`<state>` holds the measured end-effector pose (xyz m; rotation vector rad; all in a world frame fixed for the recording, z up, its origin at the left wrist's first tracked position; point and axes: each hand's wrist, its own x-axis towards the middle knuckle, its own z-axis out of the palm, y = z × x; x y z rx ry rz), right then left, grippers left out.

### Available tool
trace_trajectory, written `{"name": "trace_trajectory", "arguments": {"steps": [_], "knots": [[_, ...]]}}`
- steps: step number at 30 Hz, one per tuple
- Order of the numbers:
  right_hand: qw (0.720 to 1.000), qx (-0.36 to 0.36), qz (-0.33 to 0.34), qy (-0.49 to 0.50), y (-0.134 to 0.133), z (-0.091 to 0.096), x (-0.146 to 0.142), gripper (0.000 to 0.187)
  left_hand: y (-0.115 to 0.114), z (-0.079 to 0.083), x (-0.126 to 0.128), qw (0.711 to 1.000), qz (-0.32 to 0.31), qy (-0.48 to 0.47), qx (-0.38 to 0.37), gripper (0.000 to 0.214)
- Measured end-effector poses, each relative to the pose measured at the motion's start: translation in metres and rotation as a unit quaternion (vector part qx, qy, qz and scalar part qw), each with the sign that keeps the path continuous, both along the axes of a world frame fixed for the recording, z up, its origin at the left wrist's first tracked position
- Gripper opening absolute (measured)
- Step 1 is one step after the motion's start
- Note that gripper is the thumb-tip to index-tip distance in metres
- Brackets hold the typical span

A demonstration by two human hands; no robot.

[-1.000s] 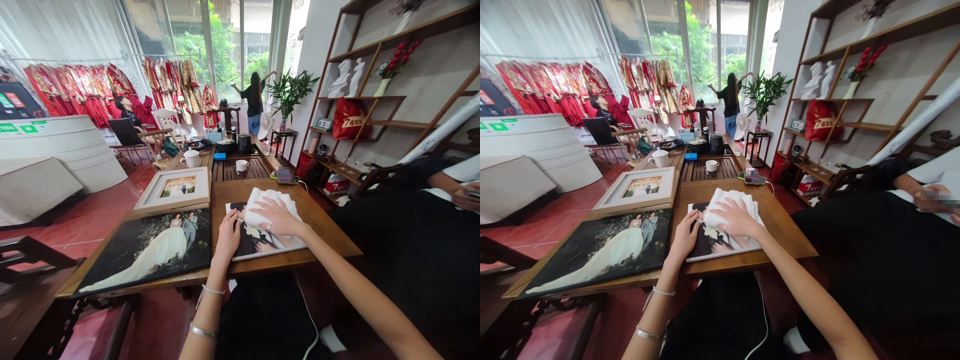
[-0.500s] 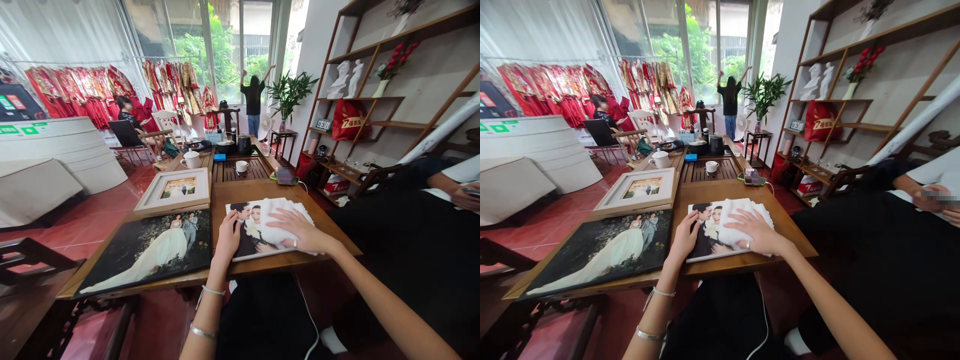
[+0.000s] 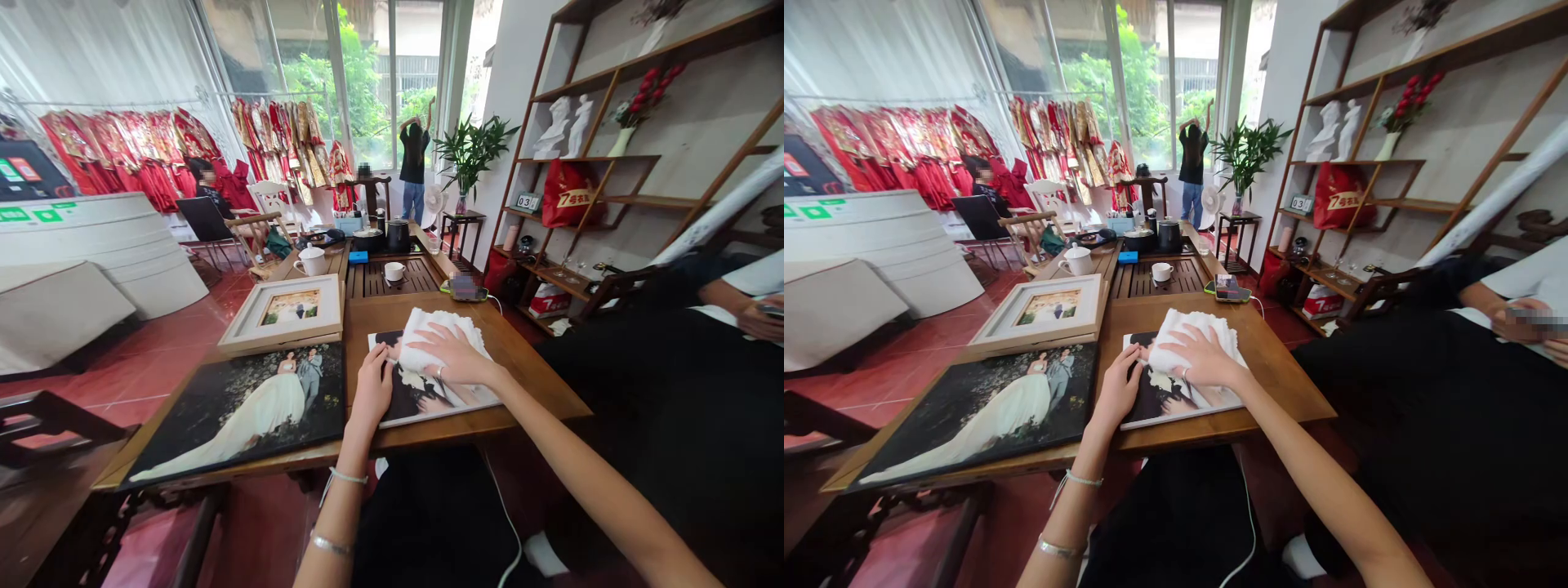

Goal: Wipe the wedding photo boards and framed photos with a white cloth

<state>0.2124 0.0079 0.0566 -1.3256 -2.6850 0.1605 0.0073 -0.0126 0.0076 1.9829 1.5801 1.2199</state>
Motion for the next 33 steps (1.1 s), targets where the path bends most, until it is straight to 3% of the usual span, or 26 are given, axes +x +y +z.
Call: {"name": "trace_trajectory", "arguments": {"steps": [6, 9, 12, 17, 24, 28, 33], "knots": [[0.995, -0.004, 0.100, 0.021, -0.060, 0.003, 0.000, 0.060, 0.001, 0.000, -0.001, 1.000, -0.006, 0.007, 0.003, 0.032], [0.993, -0.017, 0.115, 0.029, -0.073, 0.005, 0.010, 0.061, 0.001, 0.000, -0.001, 1.000, -0.004, 0.006, -0.003, 0.033], [0.994, -0.032, 0.095, 0.031, -0.067, 0.006, 0.023, 0.056, 0.001, -0.001, -0.001, 1.000, -0.002, 0.002, -0.003, 0.033], [0.999, -0.025, 0.007, 0.022, -0.026, 0.001, 0.038, 0.054, 0.003, -0.004, -0.001, 1.000, 0.000, -0.007, 0.009, 0.031], [0.997, -0.006, -0.082, -0.008, 0.023, -0.001, 0.019, 0.058, 0.002, -0.002, -0.001, 1.000, -0.006, -0.001, -0.001, 0.032], [0.998, -0.004, -0.063, -0.012, 0.021, -0.001, 0.000, 0.061, 0.003, -0.003, -0.002, 1.000, -0.011, -0.005, 0.007, 0.033], [1.000, 0.003, 0.010, 0.005, -0.011, -0.003, -0.016, 0.062, 0.004, -0.006, -0.004, 0.999, -0.028, -0.011, 0.010, 0.036]]}}
